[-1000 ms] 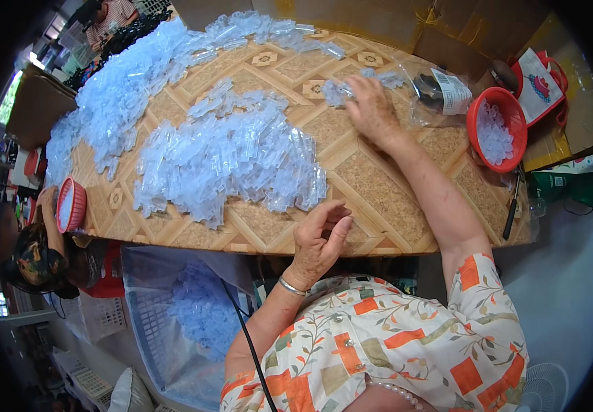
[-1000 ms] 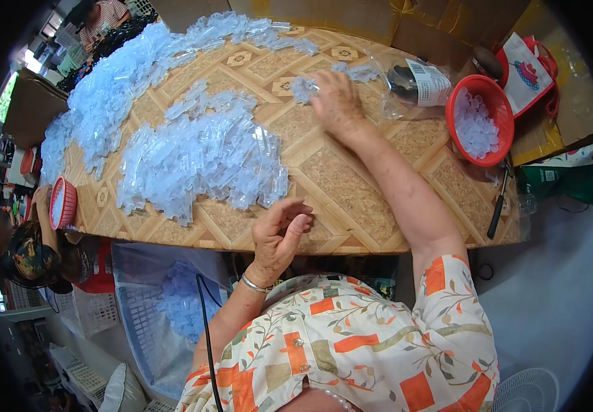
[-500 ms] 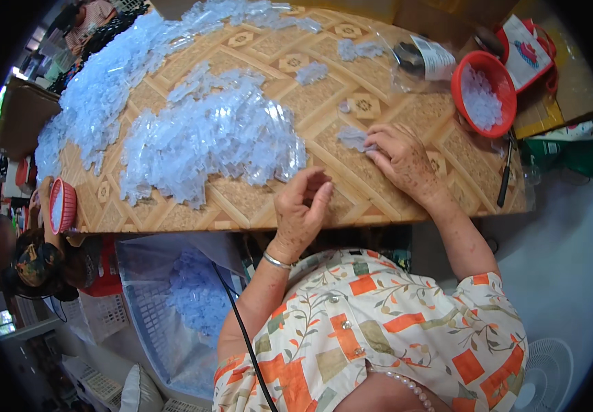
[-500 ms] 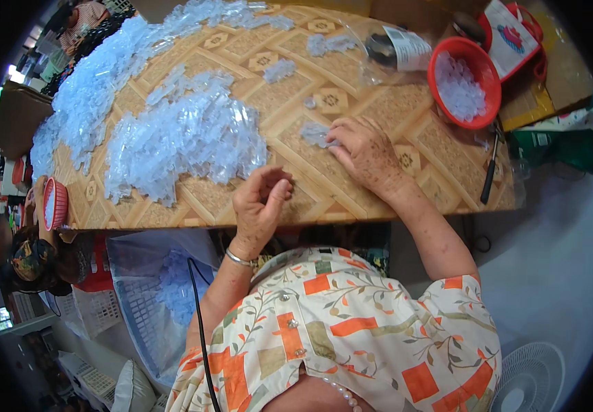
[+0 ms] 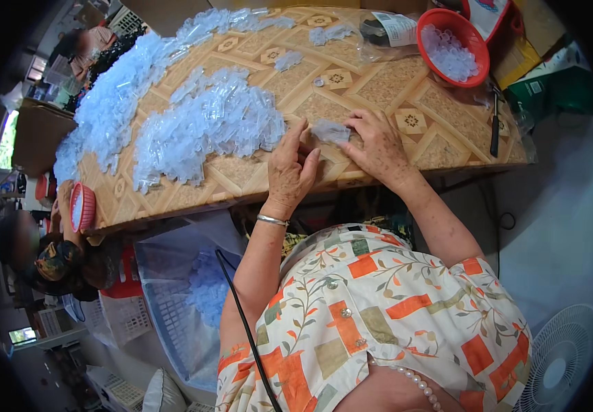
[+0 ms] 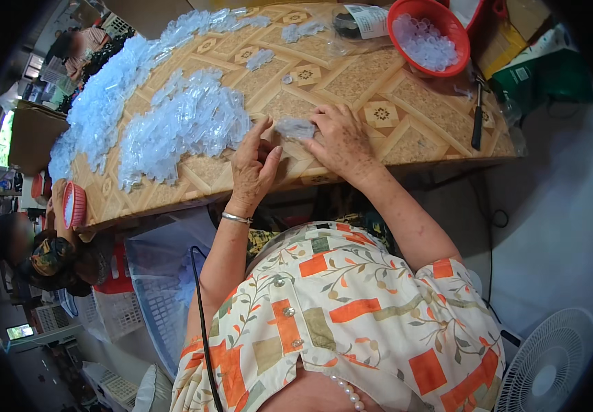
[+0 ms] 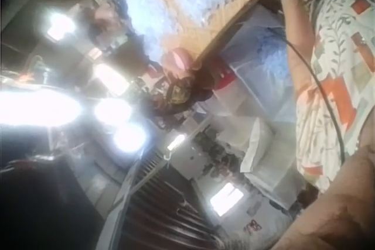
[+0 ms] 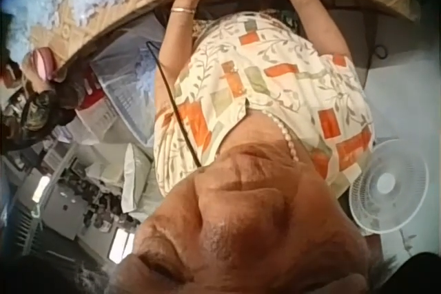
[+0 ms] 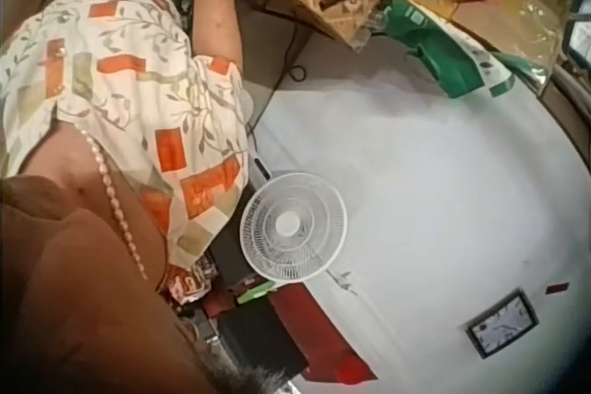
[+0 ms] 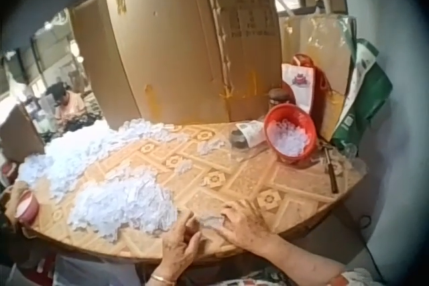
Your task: The person assembles small transparent plastic parts by hand, then places the assembled parts into a container.
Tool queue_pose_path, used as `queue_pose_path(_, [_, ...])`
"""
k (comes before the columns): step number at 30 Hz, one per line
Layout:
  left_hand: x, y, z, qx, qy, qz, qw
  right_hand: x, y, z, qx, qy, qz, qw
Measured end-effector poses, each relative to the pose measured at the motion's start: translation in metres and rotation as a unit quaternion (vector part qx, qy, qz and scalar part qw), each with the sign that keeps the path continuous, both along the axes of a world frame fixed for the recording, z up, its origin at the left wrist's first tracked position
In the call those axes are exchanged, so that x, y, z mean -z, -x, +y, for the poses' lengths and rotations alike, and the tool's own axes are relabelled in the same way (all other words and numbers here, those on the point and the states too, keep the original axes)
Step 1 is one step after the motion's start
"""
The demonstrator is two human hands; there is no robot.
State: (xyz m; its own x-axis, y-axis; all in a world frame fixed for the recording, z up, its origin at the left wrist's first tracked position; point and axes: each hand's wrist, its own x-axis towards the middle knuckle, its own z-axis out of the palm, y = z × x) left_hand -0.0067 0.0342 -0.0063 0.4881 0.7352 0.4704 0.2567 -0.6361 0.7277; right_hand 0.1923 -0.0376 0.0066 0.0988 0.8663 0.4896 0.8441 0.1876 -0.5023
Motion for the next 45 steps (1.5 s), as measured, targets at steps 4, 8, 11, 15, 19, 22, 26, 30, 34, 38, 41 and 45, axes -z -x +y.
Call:
queue_pose_path(4, [0.01,-0.002,0.001,-0.04,-0.021,-0.002,0.999,-0.004,0.009,-0.016,-0.023,0.006,-0.042,0.999])
queue_pose_path(8, [0.012,0.0,0.004,-0.042,-0.064,0.019,0.997,0.004,0.011,-0.023,-0.062,-0.001,0.015,0.998])
queue_pose_path(11, [0.003,-0.008,0.001,-0.035,-0.065,0.027,0.997,0.011,-0.002,-0.012,-0.009,-0.018,0.043,0.999])
queue_pose_path(15, [0.007,-0.006,0.002,-0.045,-0.099,0.05,0.993,0.016,-0.001,0.008,0.065,-0.028,-0.021,0.997])
queue_pose_path(19, [0.009,-0.006,0.002,-0.05,-0.094,0.04,0.994,0.017,0.007,0.014,0.044,-0.048,-0.03,0.997])
queue_pose_path(22, [0.005,-0.008,-0.001,-0.03,-0.05,0.016,0.998,0.017,0.0,0.011,-0.009,-0.035,-0.016,0.999])
queue_pose_path(26, [0.004,-0.006,-0.002,-0.046,-0.072,0.038,0.996,0.015,0.0,0.008,-0.077,-0.008,0.012,0.997])
queue_pose_path(30, [0.007,-0.006,-0.003,-0.075,-0.1,0.019,0.992,0.01,0.006,0.006,-0.074,-0.053,0.047,0.995])
queue_pose_path(34, [-0.002,0.001,-0.004,-0.128,-0.114,-0.033,0.985,0.008,0.003,0.005,-0.058,-0.04,0.077,0.995])
queue_pose_path(38, [-0.024,0.023,0.025,-0.254,-0.225,-0.017,0.941,0.01,-0.001,0.001,-0.057,-0.015,0.071,0.996])
queue_pose_path(41, [-0.029,0.053,0.051,-0.304,-0.226,0.05,0.924,0.005,0.003,0.003,-0.073,-0.005,0.048,0.996])
queue_pose_path(45, [-0.028,0.059,0.055,-0.318,-0.256,0.108,0.906,-0.004,0.0,0.017,-0.087,0.025,0.068,0.994])
